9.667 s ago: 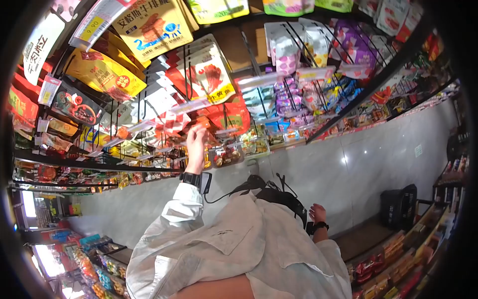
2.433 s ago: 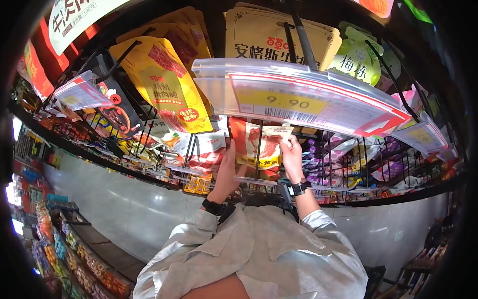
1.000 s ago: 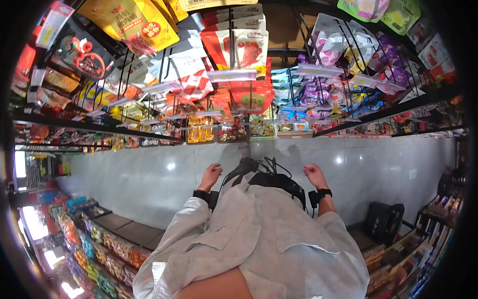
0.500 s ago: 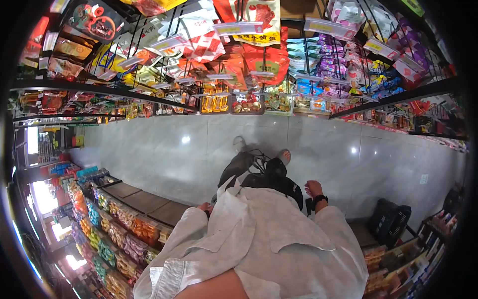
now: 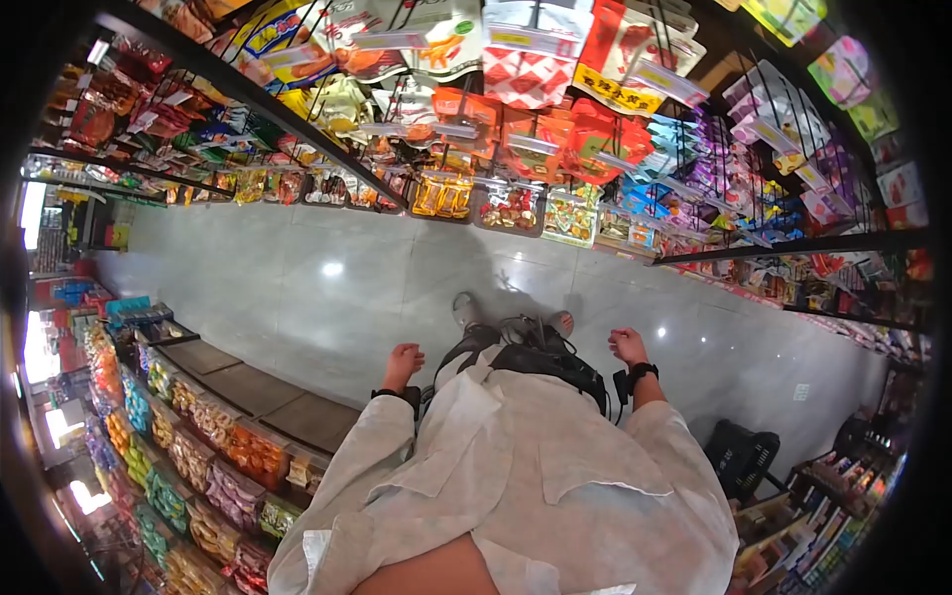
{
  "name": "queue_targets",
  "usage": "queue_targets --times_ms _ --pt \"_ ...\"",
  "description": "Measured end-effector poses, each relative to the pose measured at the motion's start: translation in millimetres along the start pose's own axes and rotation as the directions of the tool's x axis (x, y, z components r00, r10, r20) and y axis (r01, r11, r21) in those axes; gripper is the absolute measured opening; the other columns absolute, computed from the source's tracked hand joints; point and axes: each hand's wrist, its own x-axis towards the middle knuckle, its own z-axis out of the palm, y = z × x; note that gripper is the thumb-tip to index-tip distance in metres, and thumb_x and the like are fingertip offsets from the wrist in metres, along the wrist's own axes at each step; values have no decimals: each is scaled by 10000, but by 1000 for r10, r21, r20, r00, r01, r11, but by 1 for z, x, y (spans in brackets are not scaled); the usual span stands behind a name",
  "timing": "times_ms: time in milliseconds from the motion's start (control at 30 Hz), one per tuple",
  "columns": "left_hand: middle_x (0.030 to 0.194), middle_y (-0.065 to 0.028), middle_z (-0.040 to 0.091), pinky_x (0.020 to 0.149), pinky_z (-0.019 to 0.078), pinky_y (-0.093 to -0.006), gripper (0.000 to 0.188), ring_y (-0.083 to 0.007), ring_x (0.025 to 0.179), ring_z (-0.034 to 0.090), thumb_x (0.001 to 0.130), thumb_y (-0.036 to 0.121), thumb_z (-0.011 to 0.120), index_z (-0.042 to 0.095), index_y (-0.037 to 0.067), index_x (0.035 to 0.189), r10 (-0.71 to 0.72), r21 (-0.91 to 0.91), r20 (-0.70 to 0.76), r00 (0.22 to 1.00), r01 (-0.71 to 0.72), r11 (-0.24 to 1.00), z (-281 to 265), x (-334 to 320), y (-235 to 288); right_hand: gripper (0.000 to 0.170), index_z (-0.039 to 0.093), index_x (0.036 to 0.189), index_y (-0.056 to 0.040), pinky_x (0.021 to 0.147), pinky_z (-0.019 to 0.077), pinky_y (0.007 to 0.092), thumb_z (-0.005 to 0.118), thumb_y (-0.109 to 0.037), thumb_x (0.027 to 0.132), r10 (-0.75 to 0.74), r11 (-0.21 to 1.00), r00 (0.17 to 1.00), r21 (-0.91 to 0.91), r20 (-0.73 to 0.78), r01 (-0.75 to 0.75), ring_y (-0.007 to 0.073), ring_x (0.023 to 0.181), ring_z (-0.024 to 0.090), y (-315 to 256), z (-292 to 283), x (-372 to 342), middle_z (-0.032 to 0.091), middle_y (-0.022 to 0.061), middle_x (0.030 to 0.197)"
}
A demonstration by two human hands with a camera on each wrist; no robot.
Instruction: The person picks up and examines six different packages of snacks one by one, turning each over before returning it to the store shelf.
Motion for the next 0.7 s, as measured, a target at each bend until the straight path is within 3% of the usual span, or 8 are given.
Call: queue_targets --times_ms 67,100,133,300,433,533,600,700 --pt "882 -88 719 646 536 -358 206 -212 771 684 915 251 600 702 75 945 -150 -23 56 987 151 988 -36 40 -69 263 626 1153 -113 724 509 302 639 -202 907 -35 997 999 -73 15 36 152 835 650 -21 14 -13 691 30 985" --pt "856 -87 722 649 544 -392 214 -252 770 692 881 294 639 708 92 880 147 615 183 972 -230 754 -50 39 -85 267 626 1155 -114 735 507 300 642 -206 905 -49 993 999 -108 23 52 151 843 650 -29 18 -18 693 29 990" --pt "829 -87 725 652 552 -426 234 -293 770 700 847 337 678 713 108 815 275 868 459 845 -493 67 -64 35 -103 269 628 1150 -111 735 509 300 651 -216 904 -63 990 997 -123 46 69 157 850 653 -34 21 -21 694 31 1002" --pt "807 -95 712 691 563 -469 325 -327 805 701 794 441 722 685 119 776 69 867 470 880 -474 155 -94 31 -143 279 634 1160 -108 752 515 302 653 -221 906 -47 986 997 -156 68 57 158 860 654 -53 30 -31 691 29 1011" --pt "800 -135 703 654 550 -481 299 -324 762 700 816 352 725 658 61 818 -89 447 417 904 -119 887 -90 26 -120 298 633 1178 -105 756 521 305 652 -224 906 -61 985 996 -158 67 71 158 852 654 -82 37 -24 691 28 1012" --pt "825 -134 701 592 542 -420 244 -268 727 695 874 261 682 661 22 921 420 775 417 806 -557 299 -80 54 -124 296 634 1178 -102 754 521 296 649 -228 911 -110 972 987 -195 114 131 153 858 653 -117 44 7 691 32 1015" --pt "855 -123 696 574 527 -370 233 -234 722 680 904 219 634 654 8 1000 65 204 -19 998 -60 977 -51 35 -61 284 633 1181 -99 757 518 285 628 -228 928 -182 949 969 -229 168 218 146 874 651 -147 49 31 689 33 1024" --pt "883 -123 693 566 509 -323 264 -213 714 663 930 197 582 645 -1 1092 -173 -275 -123 977 134 952 -23 14 1 236 638 1140 -95 747 519 282 622 -214 937 -345 902 916 -198 203 383 132 875 643 -193 63 76 680 21 1016"
